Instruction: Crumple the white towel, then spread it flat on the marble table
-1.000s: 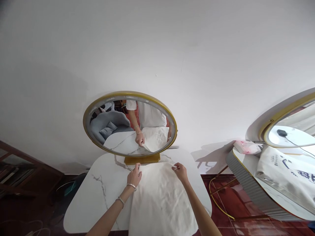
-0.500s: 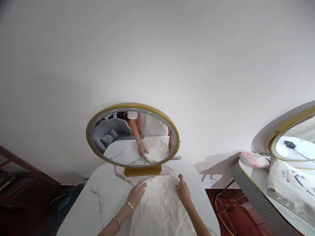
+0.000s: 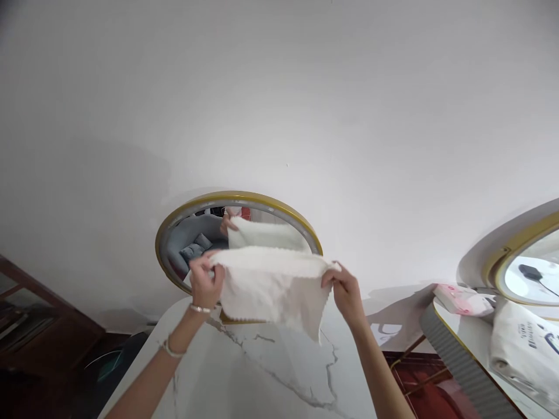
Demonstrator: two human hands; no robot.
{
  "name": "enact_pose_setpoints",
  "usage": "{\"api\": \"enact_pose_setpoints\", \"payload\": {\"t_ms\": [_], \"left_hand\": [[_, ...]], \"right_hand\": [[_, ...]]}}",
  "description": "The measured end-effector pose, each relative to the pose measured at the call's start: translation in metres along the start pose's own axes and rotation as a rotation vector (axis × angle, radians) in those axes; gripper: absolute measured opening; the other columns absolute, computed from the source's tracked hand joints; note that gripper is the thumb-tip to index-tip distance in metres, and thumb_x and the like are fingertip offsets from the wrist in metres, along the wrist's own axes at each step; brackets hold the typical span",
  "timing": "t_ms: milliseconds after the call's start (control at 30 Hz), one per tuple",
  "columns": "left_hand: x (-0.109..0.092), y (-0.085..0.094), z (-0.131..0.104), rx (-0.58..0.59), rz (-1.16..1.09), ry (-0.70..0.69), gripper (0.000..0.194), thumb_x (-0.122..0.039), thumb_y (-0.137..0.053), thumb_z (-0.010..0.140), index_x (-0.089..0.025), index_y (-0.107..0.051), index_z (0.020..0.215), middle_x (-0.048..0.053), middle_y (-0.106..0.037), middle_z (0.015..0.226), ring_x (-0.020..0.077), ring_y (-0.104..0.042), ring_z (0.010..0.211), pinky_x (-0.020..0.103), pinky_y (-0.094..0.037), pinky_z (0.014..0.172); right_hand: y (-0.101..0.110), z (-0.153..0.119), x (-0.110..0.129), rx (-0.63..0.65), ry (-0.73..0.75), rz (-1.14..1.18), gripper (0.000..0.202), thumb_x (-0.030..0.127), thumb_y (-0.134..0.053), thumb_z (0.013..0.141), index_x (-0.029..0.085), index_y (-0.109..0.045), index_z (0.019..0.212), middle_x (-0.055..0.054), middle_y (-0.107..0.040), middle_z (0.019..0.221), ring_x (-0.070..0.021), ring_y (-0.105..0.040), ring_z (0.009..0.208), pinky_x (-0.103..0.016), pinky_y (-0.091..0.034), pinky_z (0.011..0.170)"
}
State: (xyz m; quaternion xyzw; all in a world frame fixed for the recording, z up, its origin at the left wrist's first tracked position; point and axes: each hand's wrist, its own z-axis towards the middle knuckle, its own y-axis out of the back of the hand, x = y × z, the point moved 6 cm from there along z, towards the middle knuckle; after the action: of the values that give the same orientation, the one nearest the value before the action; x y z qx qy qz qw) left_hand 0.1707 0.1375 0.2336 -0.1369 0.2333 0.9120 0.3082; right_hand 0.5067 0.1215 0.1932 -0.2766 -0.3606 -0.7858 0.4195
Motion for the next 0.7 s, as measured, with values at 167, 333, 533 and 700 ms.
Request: {"api": "enact_pose_setpoints", "payload": {"t_ms": [167, 333, 533, 700], "left_hand": [[-0.042, 0.022, 0.109, -0.202, 0.115, -0.170, 0.012, -0.021, -0.041, 0.090, -0.019, -0.053, 0.089, 0.009, -0.064, 0.105, 0.0136, -0.062, 0.075, 0.027, -0.048, 0.069], [-0.061, 0.008, 0.134, -0.146, 0.211, -0.346, 0.027, -0.025, -0.040, 0.093, -0.017, -0.065, 0.100, 0.014, -0.048, 0.131, 0.0217, -0.054, 0.112, 0.035, -0.046, 0.086], [-0.063, -0.016, 0.121, 0.052, 0.297, -0.487, 0.042, -0.037, -0.043, 0.093, -0.023, -0.048, 0.133, 0.011, -0.055, 0.129, 0.0266, -0.045, 0.123, 0.044, -0.031, 0.103], [-0.074, -0.030, 0.125, 0.077, 0.318, -0.562, 0.039, -0.033, -0.036, 0.097, -0.023, -0.049, 0.132, 0.010, -0.058, 0.127, 0.0240, -0.048, 0.120, 0.043, -0.028, 0.103]], "right_hand": [[0.009, 0.081, 0.080, -0.277, 0.160, -0.157, 0.031, 0.031, -0.045, 0.083, 0.022, -0.060, 0.107, -0.006, -0.062, 0.101, -0.0217, -0.054, 0.090, -0.034, -0.044, 0.077], [-0.034, 0.106, 0.100, -0.264, 0.285, -0.336, 0.035, 0.040, -0.039, 0.093, 0.026, -0.055, 0.121, -0.011, -0.048, 0.122, -0.0259, -0.043, 0.107, -0.046, -0.039, 0.089], [-0.057, 0.092, 0.083, -0.575, 0.308, -0.543, 0.031, 0.026, -0.041, 0.092, 0.036, -0.064, 0.111, -0.009, -0.043, 0.133, -0.0336, -0.031, 0.125, -0.058, -0.021, 0.092], [-0.079, 0.084, 0.082, -0.524, 0.384, -0.538, 0.050, 0.011, -0.024, 0.093, 0.031, -0.061, 0.119, -0.007, -0.063, 0.111, -0.0251, -0.050, 0.108, -0.048, -0.024, 0.088]]}}
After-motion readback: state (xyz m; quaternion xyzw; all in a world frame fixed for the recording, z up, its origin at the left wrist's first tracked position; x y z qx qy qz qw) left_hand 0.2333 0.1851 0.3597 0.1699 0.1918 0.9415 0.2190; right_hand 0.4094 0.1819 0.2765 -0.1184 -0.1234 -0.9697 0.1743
